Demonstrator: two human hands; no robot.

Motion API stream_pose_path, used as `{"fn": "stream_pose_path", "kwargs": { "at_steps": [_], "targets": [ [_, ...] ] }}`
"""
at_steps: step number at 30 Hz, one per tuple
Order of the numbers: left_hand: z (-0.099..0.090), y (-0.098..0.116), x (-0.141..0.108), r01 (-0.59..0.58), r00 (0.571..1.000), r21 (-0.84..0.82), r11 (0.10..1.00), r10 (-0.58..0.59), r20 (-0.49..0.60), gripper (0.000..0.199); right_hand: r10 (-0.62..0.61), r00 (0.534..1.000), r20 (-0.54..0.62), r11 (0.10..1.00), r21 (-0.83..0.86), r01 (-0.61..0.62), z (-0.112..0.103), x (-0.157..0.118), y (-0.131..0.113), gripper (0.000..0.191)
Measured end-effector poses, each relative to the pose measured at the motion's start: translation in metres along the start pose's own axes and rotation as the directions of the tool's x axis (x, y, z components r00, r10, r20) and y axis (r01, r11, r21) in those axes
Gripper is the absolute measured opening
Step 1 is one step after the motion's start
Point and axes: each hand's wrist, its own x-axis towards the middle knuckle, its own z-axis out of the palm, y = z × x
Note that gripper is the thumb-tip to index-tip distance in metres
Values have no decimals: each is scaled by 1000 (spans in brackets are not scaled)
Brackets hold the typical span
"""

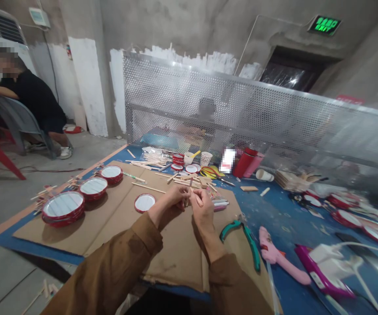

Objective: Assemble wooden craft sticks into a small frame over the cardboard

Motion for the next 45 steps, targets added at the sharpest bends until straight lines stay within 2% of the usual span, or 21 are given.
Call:
{"fn": "stream_pose_path", "kwargs": {
  "at_steps": [6, 12, 20, 26, 34, 41, 45],
  "targets": [
    [0, 0, -2, 0, 1000, -4, 1000, 0, -2, 7, -1, 999, 49, 1000, 17, 0, -1, -2, 1, 34],
    [0, 4, -5, 4, 1000, -29, 1000, -4, 0, 5, 3, 999, -37, 1000, 5, -3, -1, -1, -2, 34],
    [0, 7, -9, 4, 1000, -14, 1000, -4, 3, 7, -3, 999, 49, 1000, 12, 2, -1, -1, -1, 35],
    [0, 3, -5, -2, 1000, -38, 999, 3, 29, 7, 45, 998, -34, 999, 16, -44, -2, 0, -4, 37],
    [0, 4, -6, -6, 1000, 1, 1000, 6, -1, 8, 21, 998, 56, 1000, 12, -22, -2, -1, -3, 37],
    [1, 5, -6, 6, 1000, -20, 1000, -6, 0, 7, 16, 1000, -4, 1000, 7, -16, -2, 0, -4, 36],
    [1, 7, -8, 16, 1000, -12, 1000, -16, -6, 10, 7, 999, 44, 1000, 25, -8, -1, 0, -2, 35]
  ]
}}
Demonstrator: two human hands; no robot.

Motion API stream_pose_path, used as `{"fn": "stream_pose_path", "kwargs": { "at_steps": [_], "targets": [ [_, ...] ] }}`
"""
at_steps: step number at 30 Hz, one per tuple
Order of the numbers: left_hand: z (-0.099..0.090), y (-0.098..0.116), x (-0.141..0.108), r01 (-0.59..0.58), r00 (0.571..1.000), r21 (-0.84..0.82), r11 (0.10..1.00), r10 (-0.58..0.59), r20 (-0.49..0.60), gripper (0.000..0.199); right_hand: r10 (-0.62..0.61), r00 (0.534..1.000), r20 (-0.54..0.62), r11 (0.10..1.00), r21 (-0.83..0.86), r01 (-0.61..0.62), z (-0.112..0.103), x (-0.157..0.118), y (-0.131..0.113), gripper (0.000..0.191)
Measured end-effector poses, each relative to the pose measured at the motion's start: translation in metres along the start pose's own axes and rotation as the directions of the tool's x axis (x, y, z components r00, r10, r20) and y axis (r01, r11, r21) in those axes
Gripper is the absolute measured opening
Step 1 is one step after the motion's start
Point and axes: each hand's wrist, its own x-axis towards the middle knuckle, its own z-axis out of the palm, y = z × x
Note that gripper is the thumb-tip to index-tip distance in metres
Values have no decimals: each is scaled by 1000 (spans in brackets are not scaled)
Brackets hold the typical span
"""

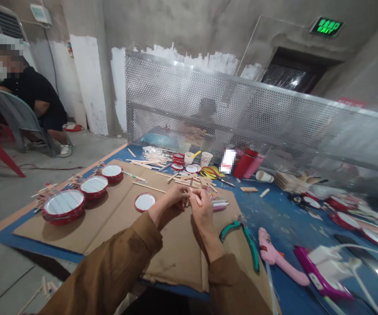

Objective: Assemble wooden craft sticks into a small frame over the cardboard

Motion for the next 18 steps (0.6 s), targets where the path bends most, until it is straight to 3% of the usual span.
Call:
{"fn": "stream_pose_path", "kwargs": {
  "at_steps": [9, 13, 18],
  "targets": [
    [0, 1, -1, 4, 1000, -18, 1000, -5, -16, 9, -2, 999, -54, 1000, -11, 1, -1, -1, -3, 33],
    [1, 4, -2, 26, 999, -1, 1000, -26, -33, 10, -7, 1000, -2, 1000, 0, 7, 1, -2, -2, 32],
    [0, 6, -4, 12, 1000, 11, 1000, -12, -25, 12, 100, 995, -10, 995, -16, -100, 0, -3, 1, 35]
  ]
}}
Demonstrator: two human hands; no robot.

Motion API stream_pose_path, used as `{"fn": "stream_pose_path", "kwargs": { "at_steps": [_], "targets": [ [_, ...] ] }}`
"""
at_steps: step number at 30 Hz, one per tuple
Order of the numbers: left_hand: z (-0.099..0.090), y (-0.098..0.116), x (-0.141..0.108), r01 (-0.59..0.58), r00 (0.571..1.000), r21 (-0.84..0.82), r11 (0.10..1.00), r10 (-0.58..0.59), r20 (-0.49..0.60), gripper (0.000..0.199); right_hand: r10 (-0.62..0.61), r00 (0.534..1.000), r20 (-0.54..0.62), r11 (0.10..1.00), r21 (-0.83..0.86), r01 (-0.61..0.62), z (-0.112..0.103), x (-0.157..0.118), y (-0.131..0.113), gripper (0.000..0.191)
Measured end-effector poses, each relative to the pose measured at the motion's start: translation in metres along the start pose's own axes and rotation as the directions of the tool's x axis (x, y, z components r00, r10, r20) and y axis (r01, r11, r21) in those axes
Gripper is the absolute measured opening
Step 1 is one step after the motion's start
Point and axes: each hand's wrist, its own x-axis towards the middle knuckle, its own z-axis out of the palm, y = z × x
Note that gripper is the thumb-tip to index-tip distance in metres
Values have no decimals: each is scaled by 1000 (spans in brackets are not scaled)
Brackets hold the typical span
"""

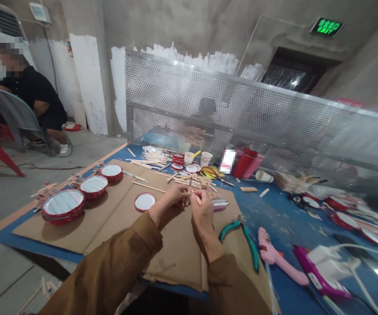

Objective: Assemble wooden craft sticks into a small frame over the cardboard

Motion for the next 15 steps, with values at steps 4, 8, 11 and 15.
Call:
{"fn": "stream_pose_path", "kwargs": {
  "at_steps": [4, 8, 11, 15],
  "targets": [
    [0, -1, 1, 5, 1000, 0, 1000, -5, 6, 9, 30, 995, -99, 999, -22, -32, -2, 1, -1, 35],
    [1, -3, 3, 13, 1000, 20, 1000, -13, -3, 11, -36, 998, -44, 999, 8, 36, 1, 0, -4, 38],
    [1, -3, 4, 8, 1000, 13, 1000, -8, -5, 10, -45, 999, 3, 999, 14, 45, 3, -1, -2, 37],
    [0, -4, 4, -13, 1000, -19, 1000, 13, 17, 11, -6, 999, -53, 1000, 8, 7, 2, 0, 2, 36]
  ]
}}
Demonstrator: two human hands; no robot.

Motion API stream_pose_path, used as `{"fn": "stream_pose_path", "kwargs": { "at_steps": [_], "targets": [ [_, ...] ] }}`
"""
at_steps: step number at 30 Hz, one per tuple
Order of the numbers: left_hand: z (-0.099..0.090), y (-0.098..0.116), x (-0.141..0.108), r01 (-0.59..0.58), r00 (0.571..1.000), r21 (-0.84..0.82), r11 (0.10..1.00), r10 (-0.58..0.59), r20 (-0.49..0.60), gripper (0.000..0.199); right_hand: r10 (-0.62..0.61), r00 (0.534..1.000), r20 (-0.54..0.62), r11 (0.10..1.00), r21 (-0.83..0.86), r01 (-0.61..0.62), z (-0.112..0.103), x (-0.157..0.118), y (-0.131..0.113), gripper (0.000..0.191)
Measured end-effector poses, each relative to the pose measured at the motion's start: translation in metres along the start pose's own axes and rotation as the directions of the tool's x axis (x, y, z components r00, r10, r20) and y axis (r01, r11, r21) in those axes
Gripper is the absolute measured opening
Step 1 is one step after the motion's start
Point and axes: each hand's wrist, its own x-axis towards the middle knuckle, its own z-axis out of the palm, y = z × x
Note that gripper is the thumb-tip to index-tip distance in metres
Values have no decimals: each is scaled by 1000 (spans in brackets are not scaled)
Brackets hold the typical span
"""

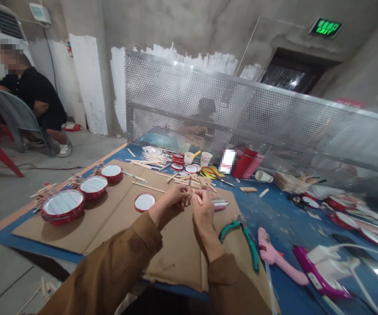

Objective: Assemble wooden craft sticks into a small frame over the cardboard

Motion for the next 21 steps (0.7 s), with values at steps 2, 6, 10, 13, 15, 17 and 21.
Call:
{"fn": "stream_pose_path", "kwargs": {
  "at_steps": [2, 6, 10, 13, 15, 17, 21],
  "targets": [
    [0, 0, 0, 8, 1000, 4, 1000, -8, 2, 10, 0, 1000, -27, 1000, 6, 0, -1, 1, 1, 36],
    [0, -1, 0, 15, 1000, 24, 1000, -15, -18, 9, -26, 999, 27, 1000, 8, 26, 0, 0, -2, 37],
    [-1, -1, 0, -13, 1000, 14, 1000, 13, -1, 11, -39, 999, 14, 999, -14, 39, -1, 0, -4, 36],
    [-1, -1, 0, -1, 1000, 5, 1000, 1, 20, 10, -43, 999, -17, 999, -2, 42, -1, 1, -2, 34],
    [-1, -1, 0, 6, 1000, 11, 1000, -7, 15, 9, -54, 999, 0, 999, 8, 54, 0, 1, -1, 33],
    [-1, -2, 2, 5, 1000, 18, 1000, -5, -2, 9, -69, 997, 30, 998, 6, 69, 1, 1, 0, 33],
    [-1, -4, 3, -4, 1000, 16, 1000, 4, 2, 7, -72, 997, 2, 997, -25, 72, 1, 1, 1, 33]
  ]
}}
